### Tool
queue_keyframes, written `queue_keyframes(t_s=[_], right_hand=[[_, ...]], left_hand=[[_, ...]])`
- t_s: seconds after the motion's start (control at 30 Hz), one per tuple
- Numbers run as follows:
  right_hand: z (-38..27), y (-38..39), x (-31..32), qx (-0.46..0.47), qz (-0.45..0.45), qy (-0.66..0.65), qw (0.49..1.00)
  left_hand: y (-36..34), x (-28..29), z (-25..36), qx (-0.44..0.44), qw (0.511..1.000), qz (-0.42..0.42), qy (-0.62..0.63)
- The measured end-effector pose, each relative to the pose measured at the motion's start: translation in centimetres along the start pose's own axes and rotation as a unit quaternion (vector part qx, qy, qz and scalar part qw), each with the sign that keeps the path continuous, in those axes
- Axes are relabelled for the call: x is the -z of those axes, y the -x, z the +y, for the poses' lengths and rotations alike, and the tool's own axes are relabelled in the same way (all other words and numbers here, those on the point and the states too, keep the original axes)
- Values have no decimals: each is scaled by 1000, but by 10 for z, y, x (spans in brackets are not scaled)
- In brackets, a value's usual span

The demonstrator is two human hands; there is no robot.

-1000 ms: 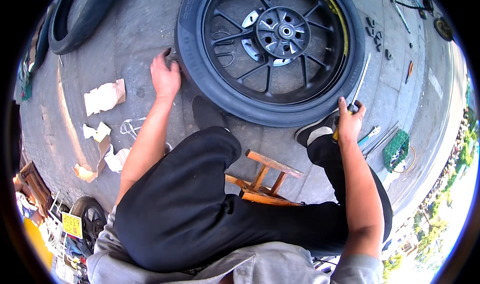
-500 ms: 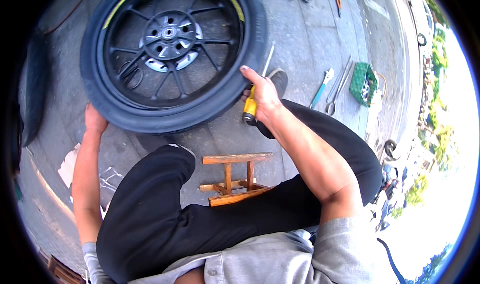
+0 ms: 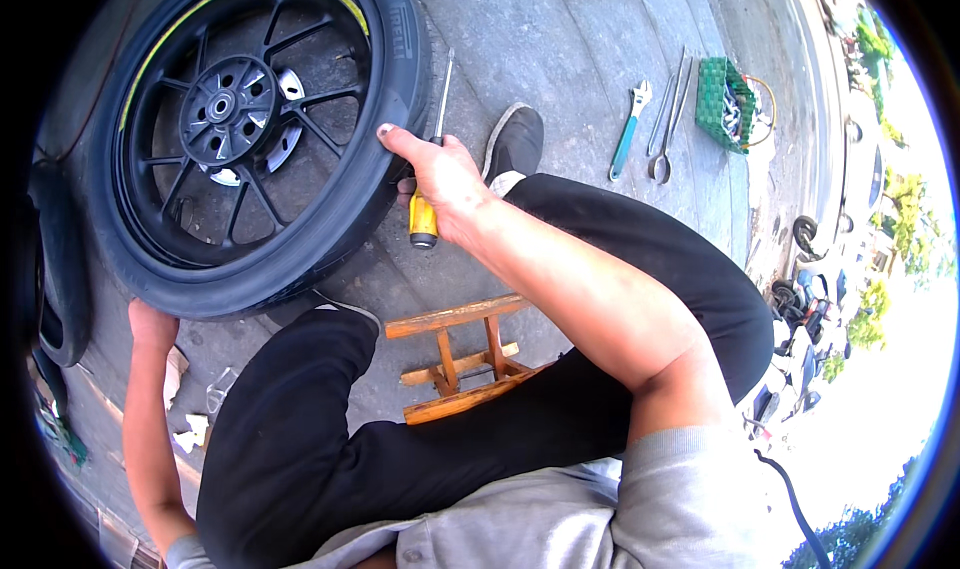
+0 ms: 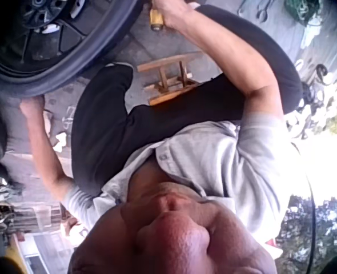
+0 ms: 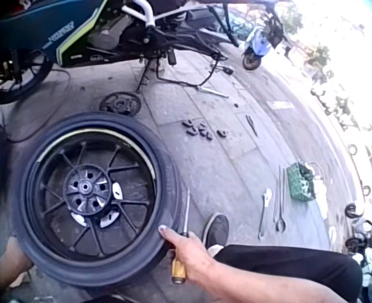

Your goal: The person removes a motorcycle tire from a rim and installs a new tire using a tire lever and their hands.

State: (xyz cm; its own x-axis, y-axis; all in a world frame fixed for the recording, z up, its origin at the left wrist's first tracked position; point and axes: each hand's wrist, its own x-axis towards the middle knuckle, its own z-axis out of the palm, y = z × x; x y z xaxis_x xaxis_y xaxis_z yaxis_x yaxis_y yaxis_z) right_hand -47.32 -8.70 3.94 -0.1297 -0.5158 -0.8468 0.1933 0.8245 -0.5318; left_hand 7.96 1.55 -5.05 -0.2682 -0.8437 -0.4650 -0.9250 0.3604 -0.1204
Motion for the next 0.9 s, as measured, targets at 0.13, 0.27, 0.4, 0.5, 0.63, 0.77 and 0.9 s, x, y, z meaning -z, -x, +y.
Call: queue_keyframes(t_s=[0.13, 0.27, 0.4, 0.5, 0.63, 0.77, 0.9], right_hand=[[3, -10, 1, -14, -6, 22, 1000], [1, -36, 19, -38, -30, 53, 997], [-20, -54, 51, -69, -59, 241, 966], [-83, -69, 103, -111, -89, 438, 888], [-157, -23, 194, 78, -61, 837, 538], [-142, -17, 286, 73, 36, 792, 605], [-53, -53, 325, 21, 99, 694, 713]], left_hand=[[16, 17, 21, 69, 996, -58, -2], [17, 26, 45, 105, 981, -161, -4], [27, 8, 71, 127, 966, -210, 82], [34, -45, 85, 187, 959, -130, 166], [27, -52, 107, 314, 916, -116, 222], [50, -123, 52, 475, 673, -51, 566], [76, -90, 59, 488, 490, -52, 720]])
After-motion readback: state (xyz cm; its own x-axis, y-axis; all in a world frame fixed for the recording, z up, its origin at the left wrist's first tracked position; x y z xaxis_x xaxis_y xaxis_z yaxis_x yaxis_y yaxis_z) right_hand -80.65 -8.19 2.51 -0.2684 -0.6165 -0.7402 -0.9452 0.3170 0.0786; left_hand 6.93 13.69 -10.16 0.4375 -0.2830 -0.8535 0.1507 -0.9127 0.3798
